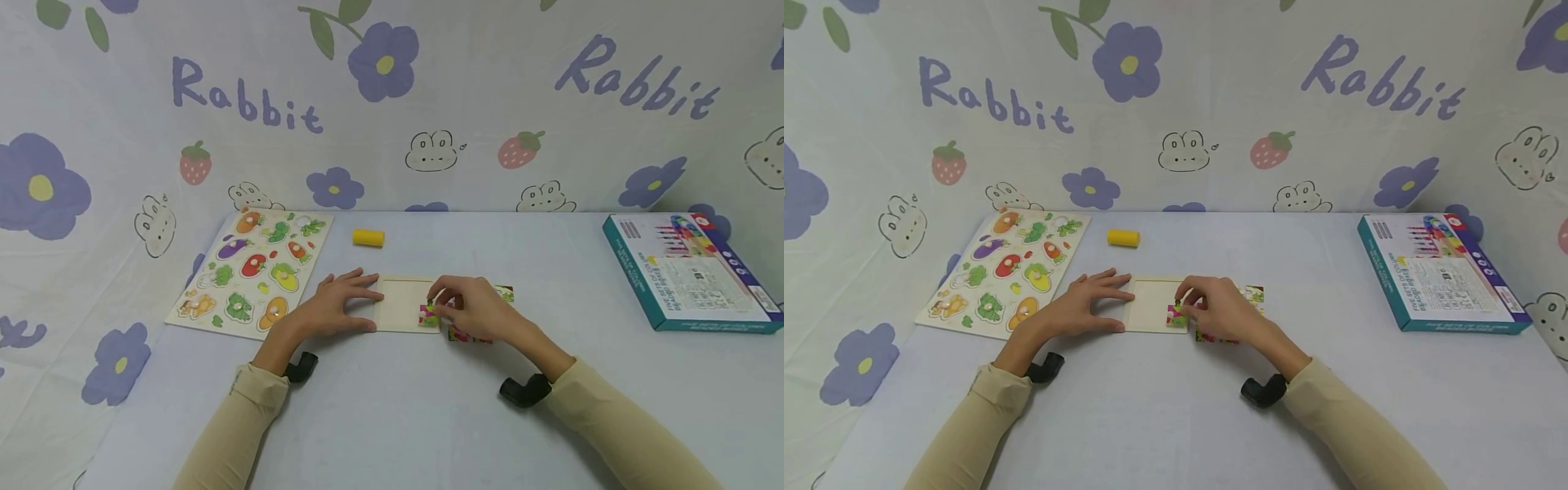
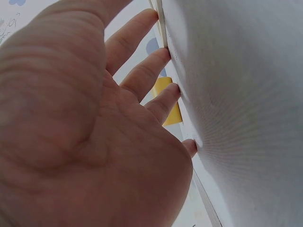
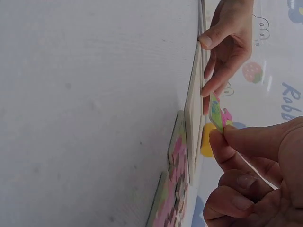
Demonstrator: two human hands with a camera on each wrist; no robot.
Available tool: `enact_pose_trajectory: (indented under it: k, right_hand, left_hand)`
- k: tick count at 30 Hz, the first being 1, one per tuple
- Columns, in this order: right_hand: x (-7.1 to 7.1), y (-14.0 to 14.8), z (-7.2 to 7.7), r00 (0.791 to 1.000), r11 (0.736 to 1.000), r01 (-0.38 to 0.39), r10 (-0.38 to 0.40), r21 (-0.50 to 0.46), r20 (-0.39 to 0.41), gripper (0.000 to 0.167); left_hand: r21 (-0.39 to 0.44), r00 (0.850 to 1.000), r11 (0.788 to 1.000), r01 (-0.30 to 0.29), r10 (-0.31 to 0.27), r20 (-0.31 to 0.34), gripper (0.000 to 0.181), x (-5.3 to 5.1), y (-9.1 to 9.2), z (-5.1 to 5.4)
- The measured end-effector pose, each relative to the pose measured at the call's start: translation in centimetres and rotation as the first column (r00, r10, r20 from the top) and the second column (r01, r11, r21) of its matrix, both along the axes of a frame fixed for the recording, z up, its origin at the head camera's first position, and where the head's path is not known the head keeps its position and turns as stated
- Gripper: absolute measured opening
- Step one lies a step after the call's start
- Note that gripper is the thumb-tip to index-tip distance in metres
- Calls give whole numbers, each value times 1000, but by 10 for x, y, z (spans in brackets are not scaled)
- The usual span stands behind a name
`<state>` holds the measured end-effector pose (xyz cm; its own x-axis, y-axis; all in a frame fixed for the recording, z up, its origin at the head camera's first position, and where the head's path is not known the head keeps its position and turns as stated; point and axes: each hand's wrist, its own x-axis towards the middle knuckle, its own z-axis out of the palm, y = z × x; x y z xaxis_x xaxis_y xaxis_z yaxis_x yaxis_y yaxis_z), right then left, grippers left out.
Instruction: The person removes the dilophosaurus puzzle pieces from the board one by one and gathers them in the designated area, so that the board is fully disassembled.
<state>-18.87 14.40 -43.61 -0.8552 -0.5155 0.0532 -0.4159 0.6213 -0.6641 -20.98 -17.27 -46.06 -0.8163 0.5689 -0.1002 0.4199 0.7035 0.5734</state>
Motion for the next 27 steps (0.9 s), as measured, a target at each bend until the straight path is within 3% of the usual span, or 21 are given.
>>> enact_pose_trajectory:
  k: [6,16,27]
  right_hand:
    - [4,14,4,999,999,40,-39,-28,27,13]
    - [14,51,6,992,994,110,-111,21,51,15]
    - [28,88,7,988,991,126,-130,46,84,16]
  left_hand:
    - [2,1000,1000,0,0,3,58,2,0,1]
    - [-4,1000,1000,6,-6,-8,58,1,-1,1]
    - [-4,1000,1000,2,-2,-7,59,1,-1,1]
